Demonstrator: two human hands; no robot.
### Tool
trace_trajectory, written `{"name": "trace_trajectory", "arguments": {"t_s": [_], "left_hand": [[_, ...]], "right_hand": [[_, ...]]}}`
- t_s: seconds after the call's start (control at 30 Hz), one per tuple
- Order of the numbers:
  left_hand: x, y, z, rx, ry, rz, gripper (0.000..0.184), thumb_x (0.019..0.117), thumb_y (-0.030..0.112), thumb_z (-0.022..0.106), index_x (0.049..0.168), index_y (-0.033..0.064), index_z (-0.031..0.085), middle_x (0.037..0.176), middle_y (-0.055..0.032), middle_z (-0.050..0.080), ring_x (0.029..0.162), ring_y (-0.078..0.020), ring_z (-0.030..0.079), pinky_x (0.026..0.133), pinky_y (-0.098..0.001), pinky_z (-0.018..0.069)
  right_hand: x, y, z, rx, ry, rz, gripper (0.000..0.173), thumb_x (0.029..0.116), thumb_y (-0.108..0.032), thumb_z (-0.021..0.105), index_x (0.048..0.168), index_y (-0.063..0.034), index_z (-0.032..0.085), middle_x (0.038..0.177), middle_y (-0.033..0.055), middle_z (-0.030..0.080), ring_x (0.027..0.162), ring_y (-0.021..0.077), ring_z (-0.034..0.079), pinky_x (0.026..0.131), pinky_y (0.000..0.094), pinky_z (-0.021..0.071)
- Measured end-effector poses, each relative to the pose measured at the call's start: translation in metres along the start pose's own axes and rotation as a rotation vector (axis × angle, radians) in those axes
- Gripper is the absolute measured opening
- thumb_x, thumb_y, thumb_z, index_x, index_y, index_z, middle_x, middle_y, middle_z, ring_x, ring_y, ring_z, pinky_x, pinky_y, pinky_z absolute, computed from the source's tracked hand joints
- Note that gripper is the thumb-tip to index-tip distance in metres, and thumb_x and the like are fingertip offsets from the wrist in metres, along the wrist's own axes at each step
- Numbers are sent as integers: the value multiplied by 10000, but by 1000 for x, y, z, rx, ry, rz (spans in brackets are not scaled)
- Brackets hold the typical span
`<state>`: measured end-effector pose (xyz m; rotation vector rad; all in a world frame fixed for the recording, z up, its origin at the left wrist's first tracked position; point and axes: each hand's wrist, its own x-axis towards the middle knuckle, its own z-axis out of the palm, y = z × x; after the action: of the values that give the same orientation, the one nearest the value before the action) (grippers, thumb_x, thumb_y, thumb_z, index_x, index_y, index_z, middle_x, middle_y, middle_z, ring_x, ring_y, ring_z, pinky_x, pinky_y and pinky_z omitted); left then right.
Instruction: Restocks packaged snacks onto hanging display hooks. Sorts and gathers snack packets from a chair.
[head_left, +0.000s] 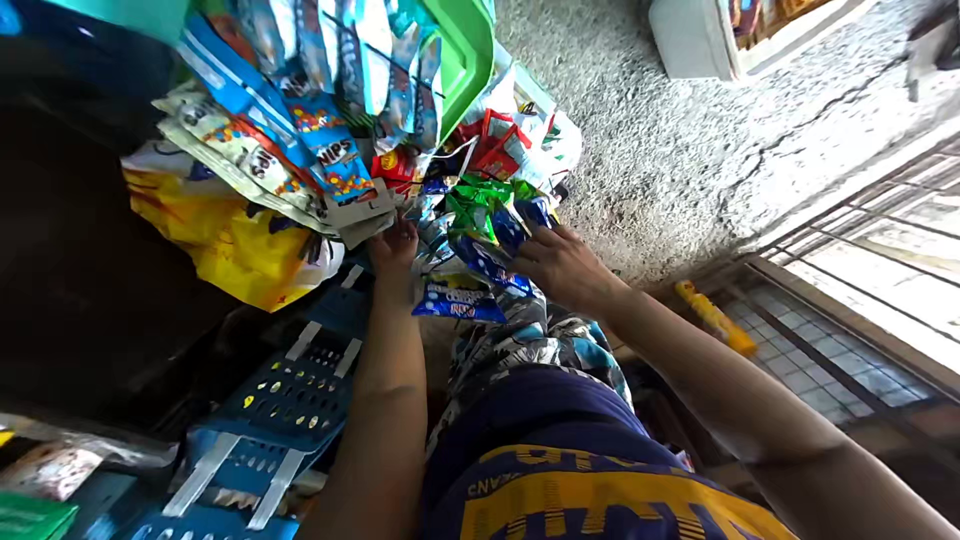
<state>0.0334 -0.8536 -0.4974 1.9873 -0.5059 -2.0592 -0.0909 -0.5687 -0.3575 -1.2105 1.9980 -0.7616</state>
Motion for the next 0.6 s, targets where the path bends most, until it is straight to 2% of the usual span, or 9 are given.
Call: {"name": "trace_trajectory", "arguments": {"t_s": [0.03,0.1,0.2,0.27,0.33,0.4,0.43,0.53,0.6], "left_hand": [[-9,-2,-1,91,-14,-11,350,1112,331,293,1355,125,438,1276,-41,601,1113,-139,631,948,-312,522],[-44,-11,-8,455,-104,-6,400,1121,291,291,1450,89,396,1369,-39,557,1157,-102,601,976,-278,492],[-103,-31,-26,996,-229,116,379,1092,183,421,1415,-12,459,1274,-125,590,1001,-134,621,887,-307,532],[-146,-39,-33,1174,-395,259,348,1036,123,516,1329,-65,514,1107,-130,634,862,-127,641,798,-321,562],[-195,-47,-19,1257,-647,410,421,949,81,583,1303,-125,485,1086,-130,623,892,-100,635,819,-293,568],[-231,-52,-5,1283,-964,700,519,874,159,665,1246,-168,511,1091,-178,644,936,-118,643,840,-295,564],[-239,-56,4,1260,-1128,845,530,878,207,703,1219,-157,525,1088,-191,648,939,-123,655,840,-297,573],[-271,-70,45,1218,-1489,1097,345,937,166,686,1107,-116,583,1033,-235,639,953,-163,651,874,-287,558],[-294,-81,69,1226,-1630,1159,215,954,110,663,1008,-97,652,964,-240,663,948,-205,657,892,-303,548]], "right_hand": [[-14,-4,-5,0,-3,22,202,903,26,669,1035,-104,751,988,99,708,986,339,650,857,512,511],[-42,-10,-12,16,21,90,232,862,31,716,1044,-108,756,1003,95,712,1006,335,651,860,523,513],[-82,-13,-12,21,125,231,242,879,32,686,1048,-123,763,1002,89,717,1022,332,655,854,528,524],[-105,-23,-17,46,161,369,255,894,16,683,1084,-131,768,1036,96,721,1059,331,651,913,539,521],[-130,-34,-23,48,232,489,237,913,-21,677,1097,-137,773,1090,89,735,1098,314,659,973,521,525],[-159,-46,-30,53,309,544,226,953,-53,638,1119,-138,765,1135,84,740,1137,303,659,1010,504,514],[-174,-54,-36,54,357,552,224,967,-54,625,1130,-129,760,1143,94,738,1147,310,657,1024,503,504],[-215,-79,-52,27,543,589,203,964,-46,637,1106,-106,770,1082,127,733,1111,346,655,983,522,513],[-240,-97,-60,20,631,637,194,970,-39,623,1093,-84,766,1069,140,729,1093,366,650,944,538,517]]}}
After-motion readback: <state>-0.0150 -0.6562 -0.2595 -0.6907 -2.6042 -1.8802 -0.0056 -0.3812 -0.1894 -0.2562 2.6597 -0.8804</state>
